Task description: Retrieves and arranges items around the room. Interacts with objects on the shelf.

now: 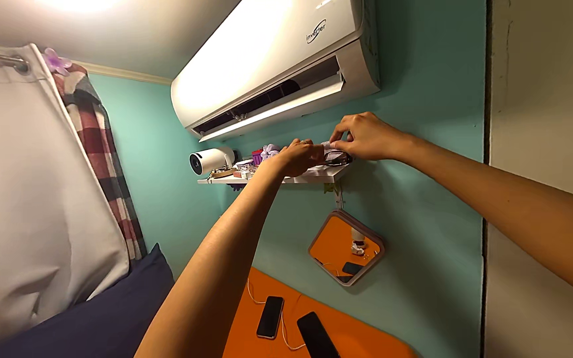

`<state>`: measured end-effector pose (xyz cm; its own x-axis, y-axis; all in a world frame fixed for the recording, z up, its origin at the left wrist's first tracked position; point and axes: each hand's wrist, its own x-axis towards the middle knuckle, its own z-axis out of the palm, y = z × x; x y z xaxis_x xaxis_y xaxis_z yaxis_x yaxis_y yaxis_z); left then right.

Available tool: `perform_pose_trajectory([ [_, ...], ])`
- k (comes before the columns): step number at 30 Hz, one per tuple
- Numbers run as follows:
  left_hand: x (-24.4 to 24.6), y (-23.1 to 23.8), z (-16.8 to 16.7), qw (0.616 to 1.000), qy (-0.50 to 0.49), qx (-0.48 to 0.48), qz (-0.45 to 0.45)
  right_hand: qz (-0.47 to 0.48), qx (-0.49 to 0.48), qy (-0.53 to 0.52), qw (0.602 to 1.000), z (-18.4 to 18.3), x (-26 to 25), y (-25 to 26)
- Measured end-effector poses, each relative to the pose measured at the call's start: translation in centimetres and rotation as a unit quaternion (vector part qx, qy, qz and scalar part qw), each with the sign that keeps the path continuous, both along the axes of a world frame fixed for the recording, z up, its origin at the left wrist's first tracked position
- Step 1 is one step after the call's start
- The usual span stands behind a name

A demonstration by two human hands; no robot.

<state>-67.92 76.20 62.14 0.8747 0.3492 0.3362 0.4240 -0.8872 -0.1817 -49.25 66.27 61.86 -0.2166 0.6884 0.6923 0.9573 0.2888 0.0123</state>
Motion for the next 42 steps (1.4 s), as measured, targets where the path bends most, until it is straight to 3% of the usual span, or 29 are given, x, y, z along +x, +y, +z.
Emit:
perform_pose_trajectory([
  [6,-1.4,-2.2,2.1,0.998,-0.015,-0.039,-0.042,0.080,-0.019,0.055,0.995,0.6,-1.6,-1.9],
  [11,-2.0,-3.4,2.7,0.998,-0.012,-0.044,-0.032,0.082,-0.006,0.059,0.995,0.8,-2.3,-2.8],
  [13,-2.3,-3.7,2.9,0.999,-0.022,-0.043,0.001,0.071,0.000,0.047,0.996,0.7,-2.2,-3.2],
  [18,-2.9,-2.9,1.9,0.982,0.001,0.003,0.187,0.042,0.012,0.068,0.997,0.1,-1.2,-3.9],
  [22,-2.8,-1.6,-0.1,0.969,-0.042,-0.030,0.241,0.039,0.028,0.097,0.994,-0.6,0.0,-4.7],
  [27,-2.9,-0.8,-0.7,0.971,-0.062,-0.032,0.229,0.029,0.076,0.040,0.996,-1.0,1.9,-6.2],
  [33,-4.5,-0.3,-0.3,0.979,-0.053,-0.053,0.188,0.017,0.041,0.070,0.997,-1.2,2.5,-7.8],
  [37,-4.5,1.4,-0.9,0.981,-0.072,-0.052,0.173,0.042,0.046,0.033,0.998,-1.6,2.7,-7.4],
  [42,-4.2,3.8,-2.1,0.979,-0.176,-0.010,0.104,0.055,0.071,-0.021,0.996,-2.6,1.9,-6.3],
])
